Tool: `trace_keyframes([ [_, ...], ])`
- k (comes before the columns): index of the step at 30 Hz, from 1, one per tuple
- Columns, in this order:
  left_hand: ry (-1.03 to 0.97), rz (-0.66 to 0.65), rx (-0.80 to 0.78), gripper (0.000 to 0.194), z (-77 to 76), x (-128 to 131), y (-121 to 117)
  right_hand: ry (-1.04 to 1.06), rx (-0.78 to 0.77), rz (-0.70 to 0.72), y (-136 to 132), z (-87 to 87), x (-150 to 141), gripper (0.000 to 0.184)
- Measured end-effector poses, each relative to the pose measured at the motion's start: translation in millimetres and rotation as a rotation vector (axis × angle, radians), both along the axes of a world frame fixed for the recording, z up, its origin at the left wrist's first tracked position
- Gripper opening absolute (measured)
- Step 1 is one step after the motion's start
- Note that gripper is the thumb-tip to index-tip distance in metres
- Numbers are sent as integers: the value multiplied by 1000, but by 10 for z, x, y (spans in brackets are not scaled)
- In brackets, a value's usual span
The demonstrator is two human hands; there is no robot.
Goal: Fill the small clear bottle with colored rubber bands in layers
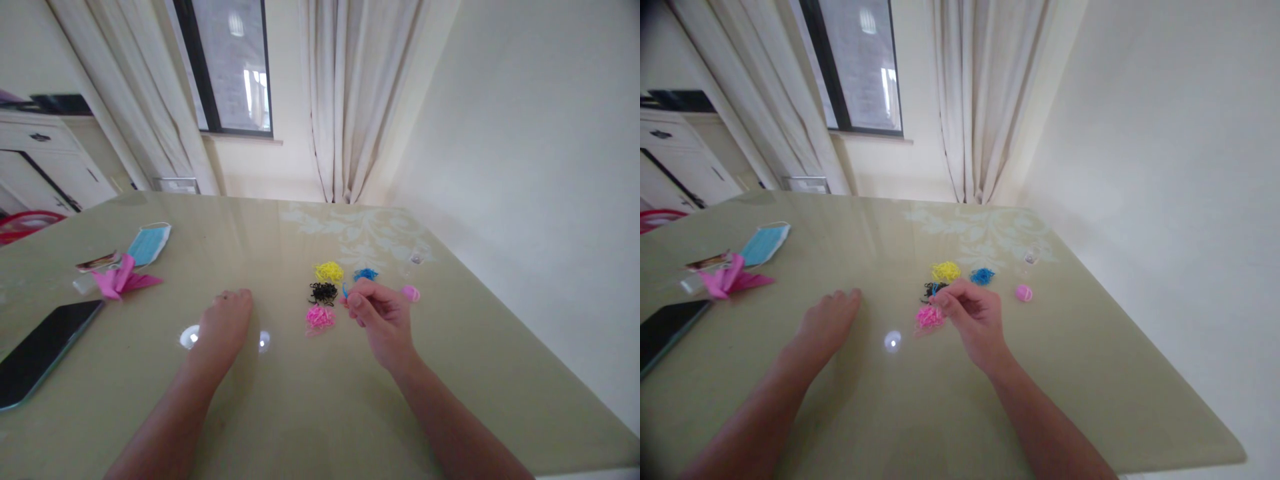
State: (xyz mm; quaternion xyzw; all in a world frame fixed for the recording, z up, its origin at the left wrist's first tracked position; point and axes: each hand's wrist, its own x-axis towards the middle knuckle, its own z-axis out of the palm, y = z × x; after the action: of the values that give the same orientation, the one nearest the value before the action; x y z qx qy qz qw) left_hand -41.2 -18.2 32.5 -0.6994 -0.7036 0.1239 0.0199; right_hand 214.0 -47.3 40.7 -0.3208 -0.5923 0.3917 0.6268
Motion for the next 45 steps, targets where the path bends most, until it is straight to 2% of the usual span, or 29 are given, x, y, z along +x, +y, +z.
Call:
trace_keyframes([
  [4,-29,-31,23,50,35,8,52,66,-31,-178,184,-62,156,25],
  [6,-35,-44,34,50,29,-20,79,25,-51,-292,334,-94,286,29],
  [8,-50,-58,39,48,6,-58,104,-139,-99,-383,496,-147,437,31],
  [11,-115,-78,66,44,-61,-99,156,-508,-161,-543,694,-271,641,28],
  [14,-351,-123,160,37,-139,-79,237,-891,-198,-657,793,-399,753,20],
  [16,-638,-176,224,27,-174,-27,292,-1039,-199,-674,814,-457,771,19],
  [19,-1125,-245,211,16,-176,80,330,-1093,-193,-679,813,-495,759,20],
  [22,-1484,-246,139,28,-130,176,299,-1129,-191,-679,804,-492,742,21],
  [25,-1637,-202,106,37,-78,238,239,-1160,-192,-673,793,-480,731,21],
  [33,-1753,-153,101,36,-54,279,175,-1183,-199,-674,786,-471,732,19],
  [37,-1790,-153,50,36,-37,308,151,-1020,-114,-581,720,-392,637,20],
  [39,-1811,-166,28,34,-33,328,138,-841,-58,-436,629,-323,508,22],
  [43,-1794,-231,-5,29,-55,355,117,-618,-83,-5,378,-190,175,31],
  [45,-1755,-262,-18,27,-69,360,107,-571,-77,84,275,-150,52,30],
])
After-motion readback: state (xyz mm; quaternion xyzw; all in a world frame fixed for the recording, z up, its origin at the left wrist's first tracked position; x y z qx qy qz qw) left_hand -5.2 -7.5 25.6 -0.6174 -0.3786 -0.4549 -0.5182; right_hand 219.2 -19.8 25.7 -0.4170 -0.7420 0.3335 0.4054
